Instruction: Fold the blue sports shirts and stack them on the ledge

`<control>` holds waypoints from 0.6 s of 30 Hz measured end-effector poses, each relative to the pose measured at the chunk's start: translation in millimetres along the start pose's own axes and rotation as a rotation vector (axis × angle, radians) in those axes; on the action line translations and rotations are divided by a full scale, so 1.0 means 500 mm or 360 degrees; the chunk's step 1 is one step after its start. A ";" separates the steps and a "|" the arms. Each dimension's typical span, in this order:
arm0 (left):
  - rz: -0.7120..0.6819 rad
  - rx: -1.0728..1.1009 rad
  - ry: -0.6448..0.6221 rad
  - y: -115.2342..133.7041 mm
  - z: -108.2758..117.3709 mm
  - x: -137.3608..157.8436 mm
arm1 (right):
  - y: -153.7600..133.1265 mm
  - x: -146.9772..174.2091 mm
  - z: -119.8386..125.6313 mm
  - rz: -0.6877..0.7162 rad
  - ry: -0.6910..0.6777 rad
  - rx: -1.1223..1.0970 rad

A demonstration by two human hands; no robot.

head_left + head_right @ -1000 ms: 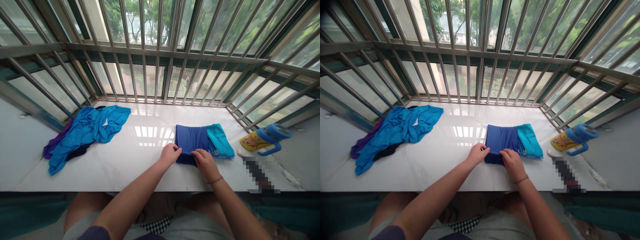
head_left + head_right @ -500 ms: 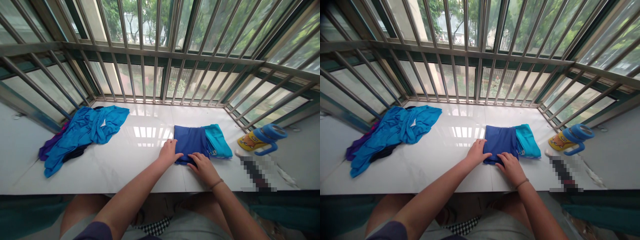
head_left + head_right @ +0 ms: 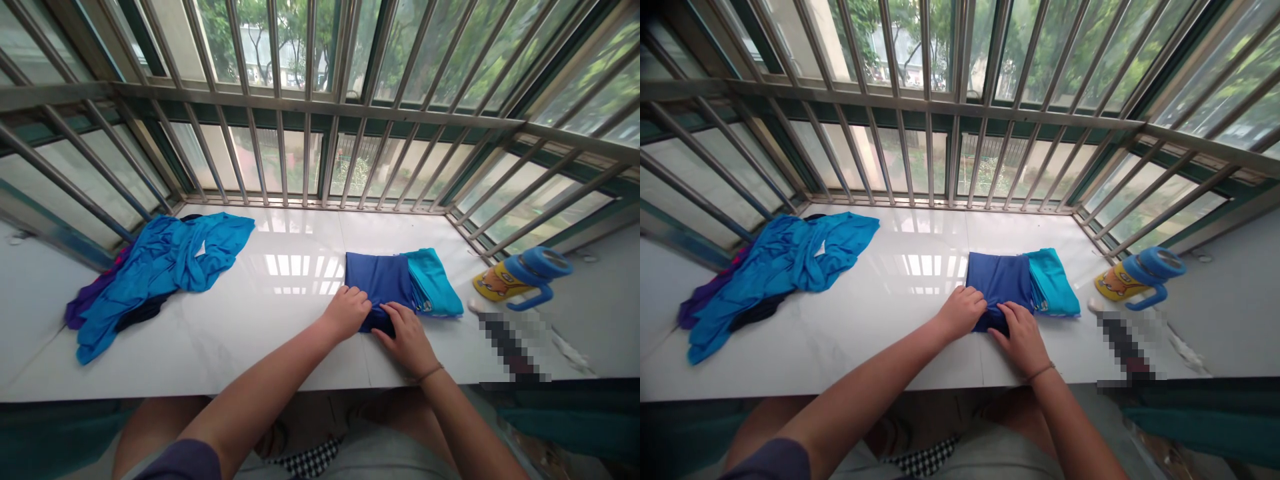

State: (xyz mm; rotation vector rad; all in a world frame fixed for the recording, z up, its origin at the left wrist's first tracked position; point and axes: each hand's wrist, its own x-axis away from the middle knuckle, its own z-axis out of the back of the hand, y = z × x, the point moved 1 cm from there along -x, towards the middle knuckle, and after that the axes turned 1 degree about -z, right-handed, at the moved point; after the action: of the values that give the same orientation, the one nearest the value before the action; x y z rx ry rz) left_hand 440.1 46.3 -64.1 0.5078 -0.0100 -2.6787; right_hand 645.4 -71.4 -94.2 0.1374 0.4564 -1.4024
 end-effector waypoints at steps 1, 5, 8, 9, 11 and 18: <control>-0.0034 0.0005 0.0023 0.004 0.009 0.004 | 0.002 0.006 0.000 0.0019 0.0020 0.0007; -0.0249 0.0065 -0.0068 0.028 0.005 0.043 | 0.007 0.026 -0.003 0.0066 -0.0110 -0.0042; -0.0163 0.0139 -0.0173 0.049 -0.032 0.075 | 0.009 0.028 -0.001 0.0051 -0.0265 -0.0092; -0.0099 0.0171 -0.0176 0.054 -0.044 0.082 | 0.008 0.026 0.002 0.0039 -0.0303 -0.0099; 0.0024 0.0258 -0.0142 0.063 -0.059 0.087 | 0.007 0.021 0.006 0.0015 -0.0344 -0.0105; 0.0225 0.0453 -0.0069 0.079 -0.055 0.074 | -0.006 0.028 -0.024 -0.0003 -0.0277 0.0014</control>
State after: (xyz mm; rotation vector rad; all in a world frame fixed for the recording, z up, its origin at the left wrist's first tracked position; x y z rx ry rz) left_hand 433.9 -2.4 -99.5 0.5137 -0.4284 -2.5601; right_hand 641.3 -80.3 -109.8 0.0216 0.3065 -1.4050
